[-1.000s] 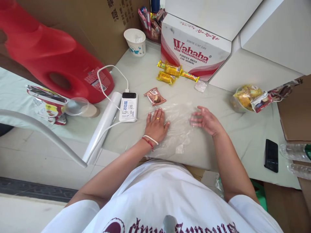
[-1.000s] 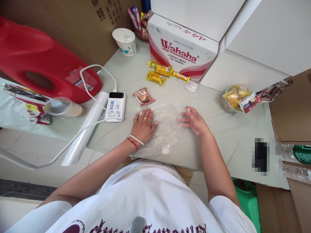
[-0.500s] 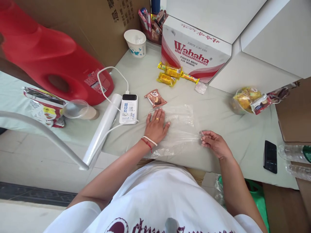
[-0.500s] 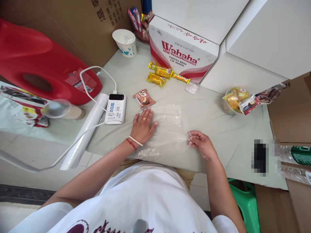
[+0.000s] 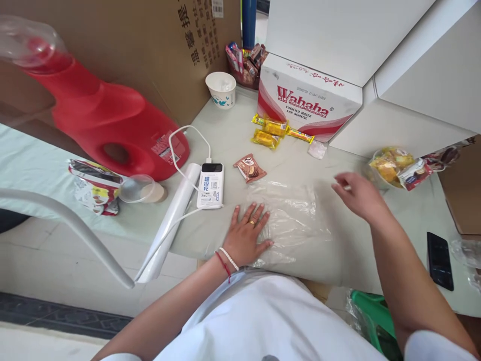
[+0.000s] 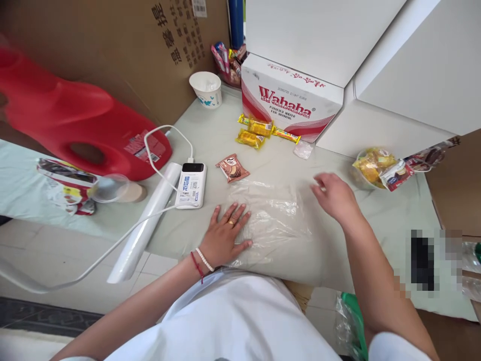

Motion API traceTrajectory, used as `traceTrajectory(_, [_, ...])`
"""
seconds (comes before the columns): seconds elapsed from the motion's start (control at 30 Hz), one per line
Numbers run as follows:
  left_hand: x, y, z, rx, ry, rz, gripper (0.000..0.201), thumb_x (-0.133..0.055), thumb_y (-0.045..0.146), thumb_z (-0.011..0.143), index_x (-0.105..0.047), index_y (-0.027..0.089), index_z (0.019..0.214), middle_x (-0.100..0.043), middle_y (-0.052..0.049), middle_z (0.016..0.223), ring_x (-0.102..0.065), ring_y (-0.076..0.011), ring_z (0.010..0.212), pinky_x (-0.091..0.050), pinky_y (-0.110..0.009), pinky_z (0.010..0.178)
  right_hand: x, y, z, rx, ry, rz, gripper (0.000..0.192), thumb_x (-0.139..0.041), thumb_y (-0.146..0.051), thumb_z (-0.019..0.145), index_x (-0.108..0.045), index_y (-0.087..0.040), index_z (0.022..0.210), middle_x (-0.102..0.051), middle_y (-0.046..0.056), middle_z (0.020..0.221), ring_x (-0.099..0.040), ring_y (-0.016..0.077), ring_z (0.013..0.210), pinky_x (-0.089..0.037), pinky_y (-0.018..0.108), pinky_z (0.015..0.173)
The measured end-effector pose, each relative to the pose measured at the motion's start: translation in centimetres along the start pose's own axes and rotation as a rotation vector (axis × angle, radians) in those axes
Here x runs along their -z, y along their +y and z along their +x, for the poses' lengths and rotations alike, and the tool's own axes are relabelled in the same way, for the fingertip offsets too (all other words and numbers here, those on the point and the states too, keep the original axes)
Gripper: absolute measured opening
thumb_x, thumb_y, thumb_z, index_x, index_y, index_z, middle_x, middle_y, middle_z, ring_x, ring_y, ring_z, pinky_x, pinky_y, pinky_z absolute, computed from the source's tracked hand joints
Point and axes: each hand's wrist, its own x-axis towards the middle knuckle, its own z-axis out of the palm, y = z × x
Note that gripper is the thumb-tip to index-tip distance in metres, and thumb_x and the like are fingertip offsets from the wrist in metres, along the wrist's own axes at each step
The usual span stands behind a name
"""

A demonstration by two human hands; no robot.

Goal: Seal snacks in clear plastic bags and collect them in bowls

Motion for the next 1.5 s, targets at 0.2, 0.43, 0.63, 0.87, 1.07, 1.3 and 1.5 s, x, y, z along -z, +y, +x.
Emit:
traceTrajectory(0.2, [0.1,-0.2,-0.1,-0.039,-0.034,0.051,0.088,-0.047,0.082,0.087,-0.041,0.032,0.159,-0.029,-0.010,0.171,-0.025,-0.0367,0.158,-0.004,-0.069,0.127,-7.9,-13.8,14.2,0.125,-0.050,-0.066,0.068,-0.072,-0.039,0.089,-0.049,-0.020,0.151,-0.053,0.019,0.145,-0.060,0.0349,0.117,-0.051,0.044,0.091])
traceTrajectory(0.43, [0.1,-0.2,-0.2,-0.036,-0.022,0.049,0.089,-0.051,0.081,0.086,-0.040,0.031,0.159,-0.033,-0.009,0.170,-0.027,-0.0360,0.158,-0.007,-0.067,0.128,-9.8,-14.2,14.3,0.061,-0.025,-0.031,0.041,-0.047,-0.015,0.096,-0.059,-0.012,0.136,-0.057,0.017,0.133,-0.064,0.0281,0.108,-0.048,0.040,0.094])
traceTrajectory(0.63, [0.2,-0.2,-0.2,-0.016,-0.024,-0.008,0.095,-0.052,0.081,0.085,-0.038,0.025,0.161,-0.034,-0.013,0.169,-0.026,-0.0367,0.158,-0.004,-0.067,0.128,-4.2,-12.4,2.0,0.230,0.099,0.248,0.032,-0.058,-0.023,0.089,-0.064,-0.020,0.120,-0.064,0.008,0.111,-0.058,0.0170,0.074,-0.052,0.033,0.080])
traceTrajectory(0.87, [-0.2,-0.3,0.1,0.010,-0.013,-0.014,0.104,-0.056,0.076,0.087,-0.028,0.011,0.163,-0.030,-0.022,0.168,-0.029,-0.0372,0.157,-0.003,-0.065,0.129,-9.1,-9.4,-9.6,0.124,-0.048,0.100,0.035,-0.051,-0.022,0.092,-0.059,-0.021,0.126,-0.061,0.012,0.119,-0.065,0.0205,0.078,-0.054,0.034,0.067])
traceTrajectory(1.07, [1.1,-2.0,-2.4,-0.127,0.054,0.015,0.074,-0.052,0.056,0.098,-0.036,0.020,0.161,-0.038,-0.015,0.166,-0.024,-0.0329,0.160,0.003,-0.062,0.130,-8.1,-6.4,-11.9,0.209,-0.118,0.155,0.047,-0.054,-0.036,0.100,-0.047,-0.023,0.144,-0.049,0.018,0.144,-0.068,0.0221,0.086,-0.059,0.040,0.071])
traceTrajectory(1.3, [1.8,-5.1,-5.5,-0.412,-0.122,-0.163,0.039,-0.057,0.047,0.099,-0.067,0.023,0.128,-0.053,-0.012,0.157,-0.042,-0.0278,0.152,-0.015,-0.054,0.131,-6.1,-1.5,-16.7,0.450,-0.258,0.232,0.032,-0.064,-0.034,0.098,-0.062,-0.025,0.129,-0.061,0.014,0.136,-0.057,0.0299,0.124,-0.055,0.050,0.101])
traceTrajectory(1.5, [2.5,-5.5,-2.9,-0.177,-0.049,-0.429,0.031,-0.039,0.029,0.105,-0.068,0.023,0.116,-0.075,-0.008,0.127,-0.067,-0.0201,0.124,-0.041,-0.043,0.116,-5.6,-0.7,-14.4,0.356,-0.282,0.475,0.019,-0.049,-0.030,0.105,-0.067,-0.025,0.106,-0.072,0.008,0.107,-0.066,0.0204,0.098,-0.055,0.037,0.089])
